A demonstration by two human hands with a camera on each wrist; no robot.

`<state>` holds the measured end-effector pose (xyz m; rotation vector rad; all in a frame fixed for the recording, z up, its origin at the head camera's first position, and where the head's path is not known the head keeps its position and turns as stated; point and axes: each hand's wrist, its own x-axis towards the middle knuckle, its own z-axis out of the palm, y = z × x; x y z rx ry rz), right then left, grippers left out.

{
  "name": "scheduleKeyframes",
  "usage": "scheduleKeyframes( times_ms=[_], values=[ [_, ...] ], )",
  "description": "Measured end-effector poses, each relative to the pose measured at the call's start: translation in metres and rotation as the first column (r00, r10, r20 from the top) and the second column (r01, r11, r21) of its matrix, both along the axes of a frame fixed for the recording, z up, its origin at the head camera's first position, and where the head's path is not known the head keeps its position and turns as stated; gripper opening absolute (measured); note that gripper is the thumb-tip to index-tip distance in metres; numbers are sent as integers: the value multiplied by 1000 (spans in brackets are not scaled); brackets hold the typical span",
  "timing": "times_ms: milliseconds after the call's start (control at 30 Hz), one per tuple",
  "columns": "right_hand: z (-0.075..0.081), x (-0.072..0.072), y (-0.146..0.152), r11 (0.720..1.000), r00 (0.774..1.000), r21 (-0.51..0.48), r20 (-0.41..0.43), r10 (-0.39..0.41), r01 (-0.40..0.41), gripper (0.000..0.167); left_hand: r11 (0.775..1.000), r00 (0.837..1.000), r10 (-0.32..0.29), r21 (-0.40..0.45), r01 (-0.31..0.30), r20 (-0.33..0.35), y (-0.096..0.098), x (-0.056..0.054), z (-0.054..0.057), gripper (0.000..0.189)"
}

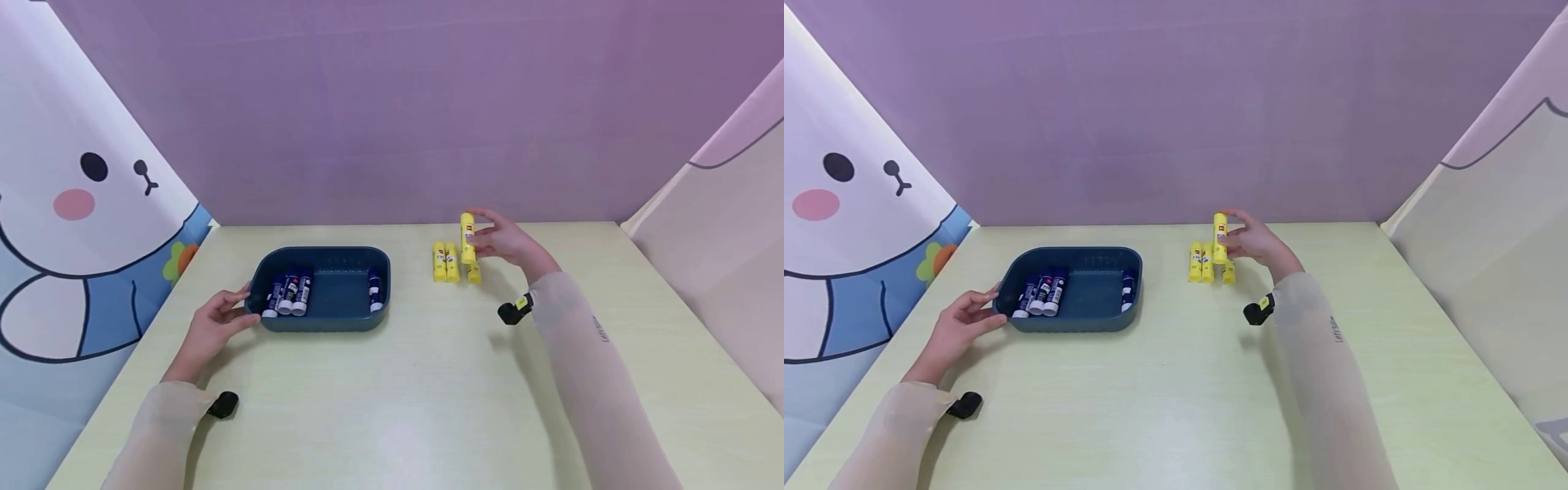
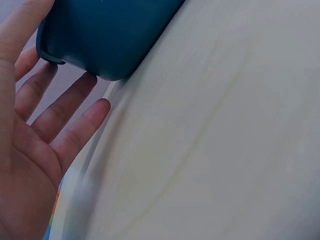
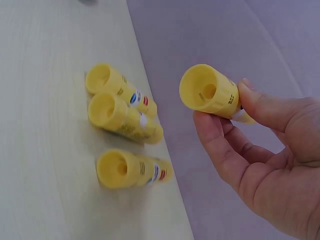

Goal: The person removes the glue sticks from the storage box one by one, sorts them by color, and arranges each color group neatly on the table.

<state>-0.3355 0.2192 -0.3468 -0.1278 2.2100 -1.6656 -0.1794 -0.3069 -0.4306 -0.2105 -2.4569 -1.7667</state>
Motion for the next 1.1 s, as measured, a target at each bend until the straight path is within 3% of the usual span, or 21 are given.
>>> scheduleKeyframes(
  times_ms=[567,1100],
  values=[
    [-12,1,39,999,1000,35,6,-24,24,75,1000,1000,-4,8,4,-18,-1,1,-3,37],
    [-37,-3,46,992,990,118,126,-56,41,76,1000,1000,-11,23,11,-25,-2,1,-4,37]
  ],
)
